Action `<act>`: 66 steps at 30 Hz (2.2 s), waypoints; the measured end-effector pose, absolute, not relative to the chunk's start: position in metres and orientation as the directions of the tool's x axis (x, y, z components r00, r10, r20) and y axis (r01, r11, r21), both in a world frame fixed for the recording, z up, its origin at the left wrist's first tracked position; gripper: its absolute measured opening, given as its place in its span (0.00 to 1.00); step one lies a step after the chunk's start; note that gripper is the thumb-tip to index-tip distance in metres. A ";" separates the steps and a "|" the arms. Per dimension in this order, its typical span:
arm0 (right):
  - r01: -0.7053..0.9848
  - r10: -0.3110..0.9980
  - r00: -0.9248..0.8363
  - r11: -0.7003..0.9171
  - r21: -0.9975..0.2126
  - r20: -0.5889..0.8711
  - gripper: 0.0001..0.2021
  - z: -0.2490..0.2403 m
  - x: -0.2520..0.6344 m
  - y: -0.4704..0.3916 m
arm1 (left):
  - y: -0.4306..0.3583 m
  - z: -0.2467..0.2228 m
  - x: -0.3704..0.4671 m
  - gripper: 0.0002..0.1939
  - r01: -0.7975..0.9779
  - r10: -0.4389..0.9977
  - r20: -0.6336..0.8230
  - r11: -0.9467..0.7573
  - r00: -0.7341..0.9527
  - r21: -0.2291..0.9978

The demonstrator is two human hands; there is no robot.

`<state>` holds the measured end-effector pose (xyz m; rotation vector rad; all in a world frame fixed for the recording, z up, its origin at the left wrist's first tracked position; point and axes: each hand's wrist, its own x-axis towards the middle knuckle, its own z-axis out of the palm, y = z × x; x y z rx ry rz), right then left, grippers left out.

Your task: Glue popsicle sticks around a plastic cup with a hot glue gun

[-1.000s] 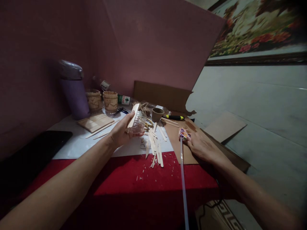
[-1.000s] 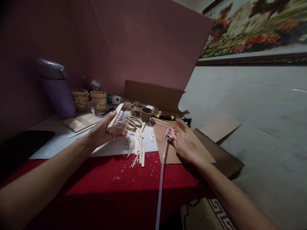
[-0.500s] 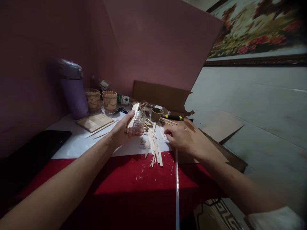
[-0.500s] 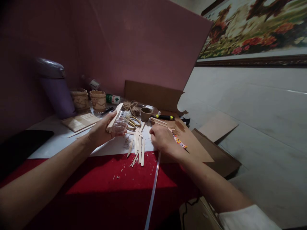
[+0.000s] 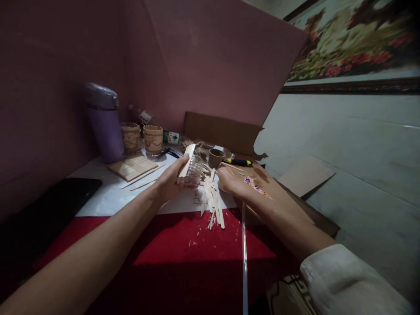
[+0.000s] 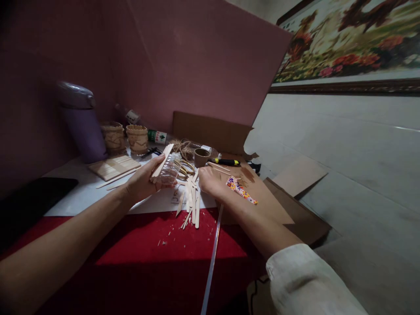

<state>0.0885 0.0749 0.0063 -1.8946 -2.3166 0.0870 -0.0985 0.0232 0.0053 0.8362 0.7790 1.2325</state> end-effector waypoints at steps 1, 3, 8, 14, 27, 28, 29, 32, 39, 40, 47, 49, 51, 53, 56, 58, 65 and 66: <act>0.963 0.980 -0.180 0.194 -0.186 0.089 0.11 0.008 0.091 0.076 | 0.023 0.006 -0.098 0.16 -0.477 0.985 -0.052 0.126 0.166 0.870; 0.933 0.981 -0.165 0.188 -0.307 0.098 0.07 0.012 0.096 0.075 | 0.022 0.006 -0.098 0.16 -0.486 0.984 -0.044 0.124 0.172 0.865; 0.743 0.970 -0.229 0.229 -0.628 0.083 0.11 0.022 0.107 0.052 | 0.020 0.006 -0.097 0.16 -0.481 0.982 -0.054 0.137 0.183 0.866; 0.413 0.953 -0.294 0.191 -0.890 0.067 0.13 0.032 0.105 0.023 | 0.017 0.007 -0.094 0.15 -0.485 0.984 -0.048 0.125 0.169 0.865; 0.894 0.964 -0.220 0.262 -0.363 0.152 0.07 0.011 0.111 0.039 | 0.019 0.008 -0.095 0.14 -0.469 0.983 -0.058 0.136 0.176 0.873; 0.896 0.959 -0.258 0.282 -0.343 0.115 0.06 0.009 0.111 0.033 | 0.019 0.007 -0.094 0.14 -0.473 0.981 -0.049 0.133 0.186 0.871; 0.898 0.954 -0.292 0.299 -0.323 0.072 0.05 0.007 0.111 0.027 | 0.019 0.007 -0.094 0.14 -0.476 0.980 -0.038 0.128 0.195 0.870; 0.898 0.936 -0.351 0.337 -0.281 0.002 0.06 0.002 0.110 0.012 | 0.019 0.005 -0.094 0.15 -0.476 0.978 -0.022 0.121 0.208 0.871; 0.888 0.958 -0.286 0.274 -0.368 0.024 0.13 -0.008 0.100 0.009 | 0.020 0.004 -0.095 0.13 -0.475 0.977 -0.008 0.111 0.214 0.873; 0.880 0.966 -0.256 0.246 -0.407 0.029 0.13 -0.009 0.099 0.011 | 0.020 0.004 -0.095 0.13 -0.474 0.977 -0.011 0.113 0.213 0.873; 0.414 0.961 -0.276 0.104 -0.904 -0.015 0.04 0.009 0.101 0.013 | 0.022 0.001 -0.095 0.14 -0.477 0.976 -0.024 0.126 0.215 0.870; 0.180 0.944 -0.322 0.139 -0.974 0.075 0.12 0.020 0.098 0.010 | 0.022 0.000 -0.095 0.14 -0.475 0.973 -0.014 0.125 0.230 0.871; 0.014 0.930 -0.319 0.199 -0.980 0.184 0.22 0.028 0.092 0.008 | 0.022 -0.002 -0.095 0.14 -0.473 0.969 -0.011 0.131 0.246 0.871; -0.066 0.909 -0.307 0.276 -0.959 0.283 0.24 0.033 0.084 0.010 | 0.023 -0.003 -0.095 0.16 -0.463 0.964 -0.009 0.135 0.265 0.876; -0.145 0.879 -0.260 0.373 -0.916 0.399 0.22 0.034 0.073 0.020 | 0.023 -0.005 -0.094 0.18 -0.460 0.955 0.018 0.125 0.295 0.879; -0.179 0.866 -0.246 0.402 -0.898 0.436 0.21 0.032 0.068 0.028 | 0.022 -0.006 -0.094 0.18 -0.462 0.952 0.039 0.111 0.303 0.880; -0.272 0.875 -0.192 0.388 -0.881 0.444 0.21 0.029 0.061 0.042 | 0.023 -0.009 -0.094 0.18 -0.431 0.926 0.096 0.076 0.365 0.899; -0.281 0.876 -0.190 0.385 -0.879 0.444 0.22 0.029 0.060 0.042 | 0.024 -0.010 -0.095 0.19 -0.429 0.922 0.099 0.077 0.374 0.900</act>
